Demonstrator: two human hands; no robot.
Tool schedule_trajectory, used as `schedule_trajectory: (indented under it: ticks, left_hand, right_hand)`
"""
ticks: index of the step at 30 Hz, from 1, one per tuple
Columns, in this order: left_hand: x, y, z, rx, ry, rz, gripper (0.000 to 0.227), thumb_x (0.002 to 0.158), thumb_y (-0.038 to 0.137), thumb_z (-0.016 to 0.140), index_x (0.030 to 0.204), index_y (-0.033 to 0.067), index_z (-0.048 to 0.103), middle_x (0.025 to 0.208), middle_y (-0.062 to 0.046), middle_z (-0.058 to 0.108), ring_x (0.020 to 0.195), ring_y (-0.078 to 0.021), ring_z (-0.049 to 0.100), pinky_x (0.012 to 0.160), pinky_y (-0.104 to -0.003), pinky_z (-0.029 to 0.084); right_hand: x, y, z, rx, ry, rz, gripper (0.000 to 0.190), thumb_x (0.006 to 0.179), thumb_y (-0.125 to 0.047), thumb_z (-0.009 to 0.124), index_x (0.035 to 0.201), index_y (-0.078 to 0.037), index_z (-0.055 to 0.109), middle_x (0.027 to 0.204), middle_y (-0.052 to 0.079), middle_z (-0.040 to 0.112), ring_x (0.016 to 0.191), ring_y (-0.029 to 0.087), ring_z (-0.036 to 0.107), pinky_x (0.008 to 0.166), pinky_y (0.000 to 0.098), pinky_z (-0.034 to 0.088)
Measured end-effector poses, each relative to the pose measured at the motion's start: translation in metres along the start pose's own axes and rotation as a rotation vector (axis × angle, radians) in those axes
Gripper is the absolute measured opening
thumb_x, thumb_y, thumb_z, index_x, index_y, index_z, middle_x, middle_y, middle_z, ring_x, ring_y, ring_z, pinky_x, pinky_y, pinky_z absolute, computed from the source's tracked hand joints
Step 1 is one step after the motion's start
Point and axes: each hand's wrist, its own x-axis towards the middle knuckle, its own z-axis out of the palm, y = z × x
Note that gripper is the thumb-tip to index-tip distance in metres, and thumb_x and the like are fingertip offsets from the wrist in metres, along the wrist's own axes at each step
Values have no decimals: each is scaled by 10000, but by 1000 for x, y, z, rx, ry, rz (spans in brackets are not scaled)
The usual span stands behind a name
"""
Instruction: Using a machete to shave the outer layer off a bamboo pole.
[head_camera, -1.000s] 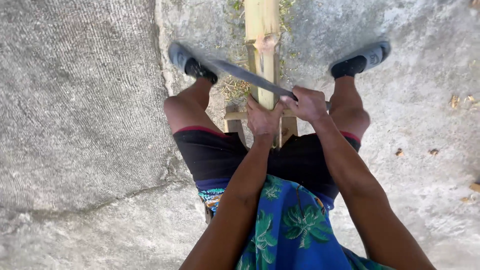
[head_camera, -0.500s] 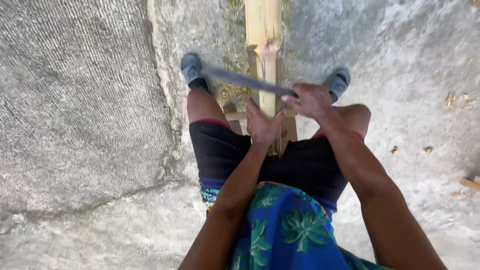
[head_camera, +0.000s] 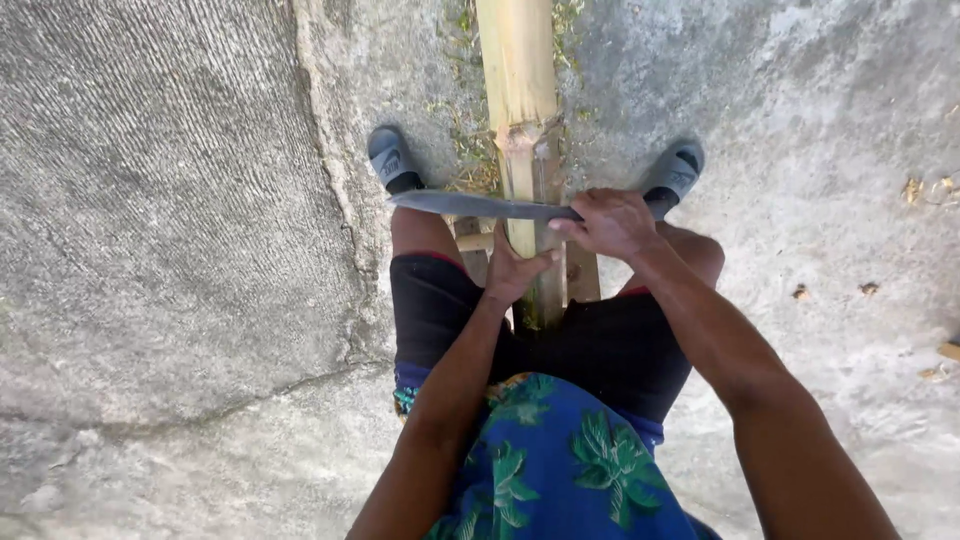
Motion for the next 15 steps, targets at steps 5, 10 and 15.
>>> schedule_trajectory:
  ticks: [5, 10, 15]
  left_hand:
    - [0, -17, -2, 39, 18, -70, 1038, 717, 193, 895, 1481, -50, 237, 1265, -146, 578, 1147, -218, 607, 978, -357, 546]
    - [1, -37, -4, 43, 37, 9, 1076, 729, 211, 891, 1512, -73, 211, 1300, -173, 577, 1178, -242, 610, 1012, -356, 538]
    - [-29, -11, 24, 249, 198, 21, 1011, 719, 226, 906, 1475, -59, 298, 1309, -247, 564, 1207, -350, 583, 1057, -433, 491]
  right_hand:
    - [12, 33, 20, -19, 106, 40, 544, 976, -604, 634, 733, -117, 627, 605, 54, 595, 527, 232, 617, 500, 412, 512]
    - [-9, 15, 44, 44, 224, 239, 576, 1091, -594, 561, 755, -128, 605, 571, 19, 551, 435, 154, 506, 410, 393, 443]
    - [-41, 35, 47, -205, 278, 270, 603, 1085, -629, 562, 774, -113, 591, 549, 59, 563, 494, 239, 576, 495, 435, 479]
